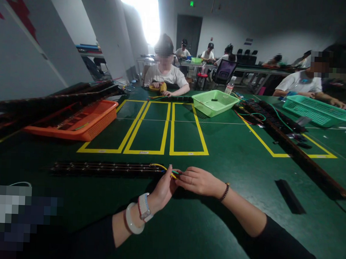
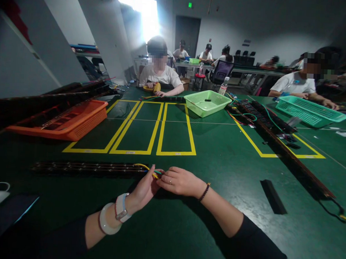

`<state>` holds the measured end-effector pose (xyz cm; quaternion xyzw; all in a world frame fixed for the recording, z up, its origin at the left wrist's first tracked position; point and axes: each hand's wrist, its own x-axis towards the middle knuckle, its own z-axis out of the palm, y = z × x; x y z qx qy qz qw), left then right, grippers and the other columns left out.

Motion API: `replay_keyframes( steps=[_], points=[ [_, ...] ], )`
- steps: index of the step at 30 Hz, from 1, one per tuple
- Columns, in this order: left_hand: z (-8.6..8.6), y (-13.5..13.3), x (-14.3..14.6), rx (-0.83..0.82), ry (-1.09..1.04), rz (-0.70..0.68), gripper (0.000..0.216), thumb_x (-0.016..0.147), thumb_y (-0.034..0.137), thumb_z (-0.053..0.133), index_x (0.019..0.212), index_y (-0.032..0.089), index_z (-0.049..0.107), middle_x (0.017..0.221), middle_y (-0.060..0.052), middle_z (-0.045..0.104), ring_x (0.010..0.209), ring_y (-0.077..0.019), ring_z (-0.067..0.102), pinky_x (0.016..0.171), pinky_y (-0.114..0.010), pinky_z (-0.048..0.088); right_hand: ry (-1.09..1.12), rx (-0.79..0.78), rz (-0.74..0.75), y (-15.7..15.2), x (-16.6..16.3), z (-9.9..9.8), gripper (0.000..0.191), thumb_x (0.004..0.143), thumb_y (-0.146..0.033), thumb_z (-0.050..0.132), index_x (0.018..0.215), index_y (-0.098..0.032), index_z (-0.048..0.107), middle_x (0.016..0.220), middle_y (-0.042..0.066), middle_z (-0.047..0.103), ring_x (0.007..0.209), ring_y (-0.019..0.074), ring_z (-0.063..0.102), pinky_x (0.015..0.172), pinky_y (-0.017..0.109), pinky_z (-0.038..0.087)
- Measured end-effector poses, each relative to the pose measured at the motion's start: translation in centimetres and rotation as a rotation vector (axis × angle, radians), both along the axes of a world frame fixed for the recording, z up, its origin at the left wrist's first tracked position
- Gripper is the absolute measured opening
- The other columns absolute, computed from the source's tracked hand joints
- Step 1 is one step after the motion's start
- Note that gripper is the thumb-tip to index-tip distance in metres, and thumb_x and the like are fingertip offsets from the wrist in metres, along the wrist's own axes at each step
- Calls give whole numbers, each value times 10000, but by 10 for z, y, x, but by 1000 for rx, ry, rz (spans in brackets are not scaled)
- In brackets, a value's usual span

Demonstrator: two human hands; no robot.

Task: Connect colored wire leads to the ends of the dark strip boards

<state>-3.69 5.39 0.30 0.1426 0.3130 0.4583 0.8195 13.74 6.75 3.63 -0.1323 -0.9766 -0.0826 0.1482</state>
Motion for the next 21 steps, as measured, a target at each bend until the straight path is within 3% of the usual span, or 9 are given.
replay_keyframes(
  steps=[4,7,12,21],
  points=[
    [3,0,1,68,-11,-10,384,843,484,480,803,126,610,858,-95,652,913,-200,593,854,-345,447,335,-199,-190,4,-2,-7,289,915,-151,428,1179,-152,544,1009,94,636,945,151,571,813,303,485],
    [3,-2,2,88,51,-16,350,849,461,484,847,133,607,866,-91,647,945,-204,583,899,-370,419,455,-264,-344,12,-3,-13,255,917,-165,438,1119,-155,592,921,79,643,862,146,581,782,289,486],
    [6,-4,1,71,100,-11,225,844,351,538,779,138,566,827,-90,638,922,-211,600,921,-392,406,349,-270,-494,24,-2,-24,235,917,-181,453,1073,-151,626,857,82,629,801,157,574,715,280,470],
    [5,-4,0,66,71,-16,180,855,294,516,790,132,560,835,-102,641,925,-223,603,920,-406,405,123,-302,-471,24,-7,-30,218,892,-173,506,1074,-166,624,814,50,612,754,147,547,696,265,444]
  ],
)
